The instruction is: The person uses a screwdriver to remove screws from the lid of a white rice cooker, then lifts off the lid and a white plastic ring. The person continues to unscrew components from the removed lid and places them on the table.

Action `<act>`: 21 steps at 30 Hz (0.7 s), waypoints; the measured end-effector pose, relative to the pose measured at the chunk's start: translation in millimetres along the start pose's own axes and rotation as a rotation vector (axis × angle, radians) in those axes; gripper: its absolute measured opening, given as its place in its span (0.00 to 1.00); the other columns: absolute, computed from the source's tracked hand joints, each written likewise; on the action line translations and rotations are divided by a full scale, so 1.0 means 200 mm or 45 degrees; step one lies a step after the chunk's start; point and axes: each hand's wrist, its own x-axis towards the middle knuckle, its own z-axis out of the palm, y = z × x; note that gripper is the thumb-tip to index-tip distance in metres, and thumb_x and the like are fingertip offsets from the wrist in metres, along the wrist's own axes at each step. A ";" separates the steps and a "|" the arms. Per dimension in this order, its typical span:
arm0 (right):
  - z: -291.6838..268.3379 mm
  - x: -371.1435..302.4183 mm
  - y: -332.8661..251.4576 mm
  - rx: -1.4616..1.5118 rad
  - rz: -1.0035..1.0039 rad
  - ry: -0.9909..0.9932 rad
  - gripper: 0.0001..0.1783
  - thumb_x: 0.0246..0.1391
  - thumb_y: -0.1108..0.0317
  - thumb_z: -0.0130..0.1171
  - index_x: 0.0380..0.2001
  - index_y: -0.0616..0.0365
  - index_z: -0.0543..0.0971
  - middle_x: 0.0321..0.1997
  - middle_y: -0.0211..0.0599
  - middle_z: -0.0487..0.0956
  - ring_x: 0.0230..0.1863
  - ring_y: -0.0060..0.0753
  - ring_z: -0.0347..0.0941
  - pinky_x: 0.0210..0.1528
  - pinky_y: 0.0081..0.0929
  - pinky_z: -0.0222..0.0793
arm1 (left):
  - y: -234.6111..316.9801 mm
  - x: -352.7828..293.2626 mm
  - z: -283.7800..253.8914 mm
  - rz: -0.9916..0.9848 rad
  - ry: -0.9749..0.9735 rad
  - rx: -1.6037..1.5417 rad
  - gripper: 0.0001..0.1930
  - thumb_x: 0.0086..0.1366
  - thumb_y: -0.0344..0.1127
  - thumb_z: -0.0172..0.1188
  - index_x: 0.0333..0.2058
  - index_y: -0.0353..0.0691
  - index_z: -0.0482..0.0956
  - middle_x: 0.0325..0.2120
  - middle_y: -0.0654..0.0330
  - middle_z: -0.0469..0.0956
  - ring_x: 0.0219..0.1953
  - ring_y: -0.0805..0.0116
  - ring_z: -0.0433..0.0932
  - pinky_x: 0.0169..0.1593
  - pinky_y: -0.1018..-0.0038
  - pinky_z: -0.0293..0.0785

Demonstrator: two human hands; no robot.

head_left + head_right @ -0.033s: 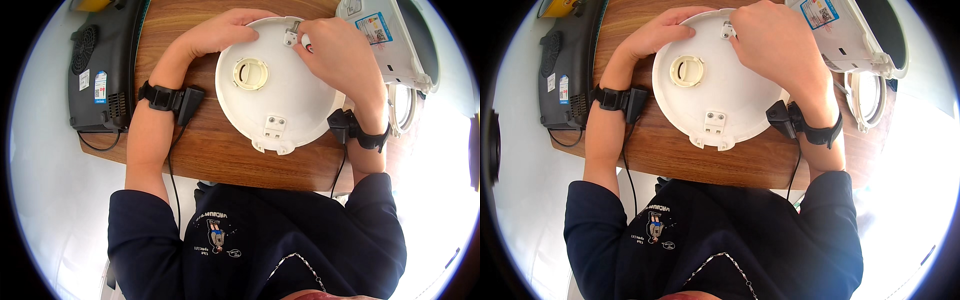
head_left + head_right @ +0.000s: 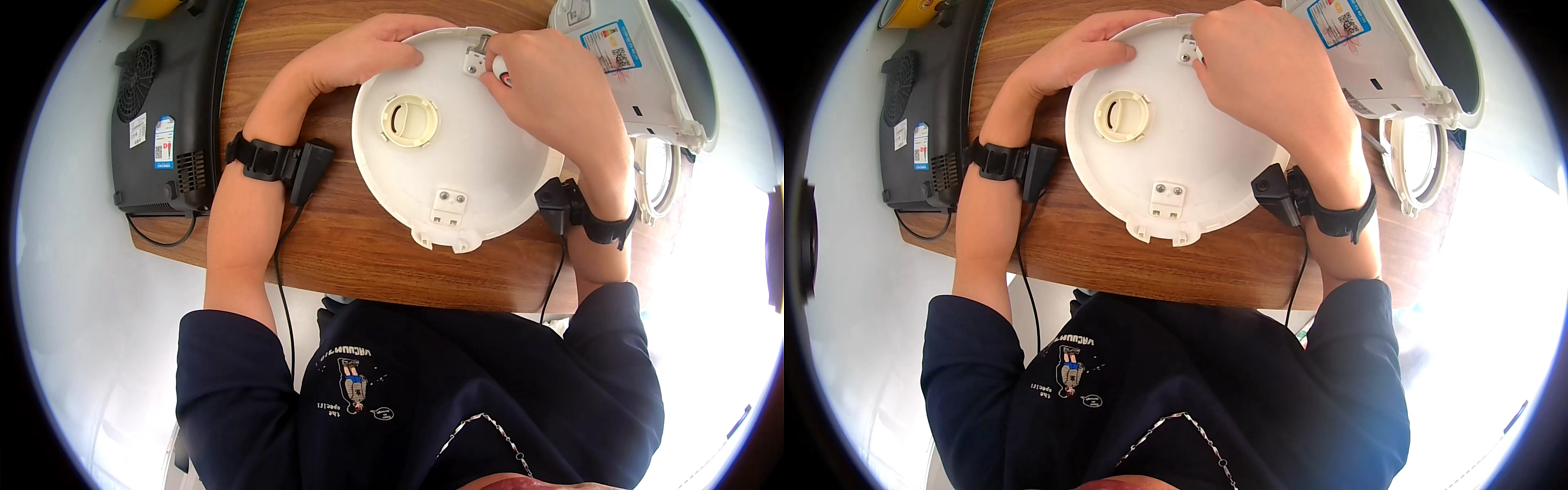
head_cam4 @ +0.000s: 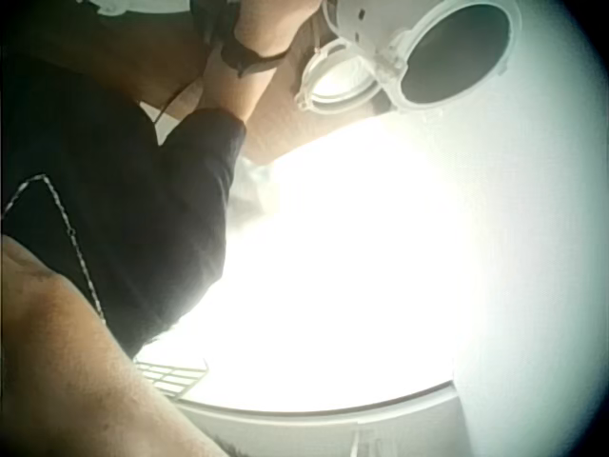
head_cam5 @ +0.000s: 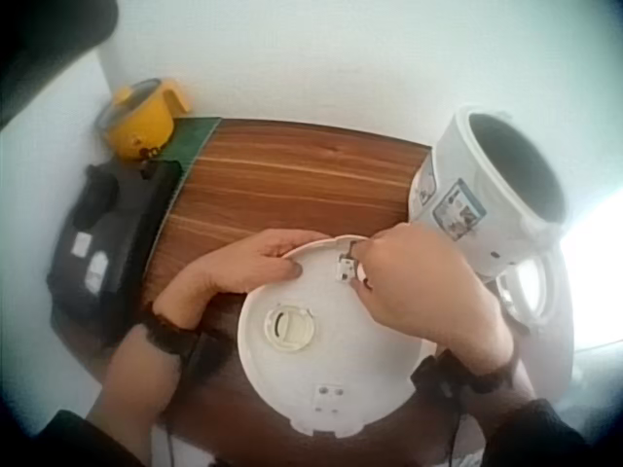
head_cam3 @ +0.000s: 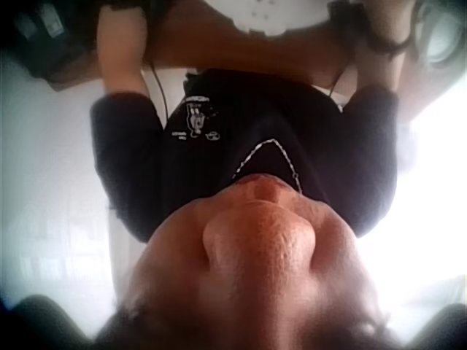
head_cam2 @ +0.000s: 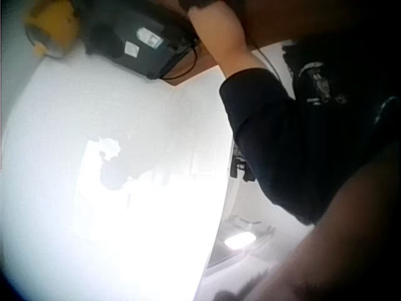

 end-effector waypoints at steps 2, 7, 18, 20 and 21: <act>0.00 0.00 -0.01 0.031 0.015 -0.004 0.08 0.58 0.66 0.62 0.34 0.57 0.86 0.25 0.41 0.85 0.33 0.46 0.83 0.37 0.40 0.78 | 0.00 0.00 0.00 0.010 -0.002 0.001 0.31 0.59 0.28 0.49 0.64 0.35 0.74 0.53 0.52 0.82 0.52 0.67 0.82 0.55 0.72 0.79; 0.00 0.00 0.02 0.047 -0.071 0.108 0.06 0.58 0.67 0.61 0.34 0.56 0.84 0.25 0.41 0.83 0.29 0.45 0.81 0.34 0.39 0.76 | -0.02 0.00 -0.01 0.007 0.003 -0.031 0.31 0.59 0.28 0.50 0.64 0.35 0.74 0.54 0.51 0.81 0.53 0.66 0.82 0.56 0.72 0.79; -0.33 -0.25 -0.02 0.434 -0.920 0.520 0.12 0.37 0.77 0.71 0.29 0.54 0.81 0.29 0.34 0.82 0.24 0.34 0.76 0.26 0.29 0.69 | -0.01 0.00 -0.01 -0.007 -0.076 -0.078 0.30 0.64 0.33 0.54 0.65 0.34 0.71 0.57 0.54 0.79 0.58 0.66 0.78 0.61 0.70 0.75; -0.33 -0.31 -0.02 0.472 -1.005 0.501 0.12 0.37 0.77 0.71 0.28 0.54 0.81 0.29 0.34 0.82 0.24 0.34 0.76 0.26 0.29 0.69 | -0.06 -0.01 -0.05 0.028 -0.145 -0.092 0.32 0.68 0.39 0.58 0.68 0.33 0.67 0.61 0.53 0.75 0.60 0.66 0.76 0.62 0.69 0.73; -0.35 -0.34 -0.03 0.473 -1.009 0.497 0.12 0.37 0.77 0.71 0.28 0.54 0.81 0.29 0.33 0.82 0.24 0.34 0.76 0.26 0.29 0.69 | -0.05 0.00 -0.05 0.028 -0.145 -0.081 0.32 0.68 0.39 0.58 0.68 0.33 0.67 0.61 0.53 0.75 0.61 0.66 0.76 0.63 0.69 0.73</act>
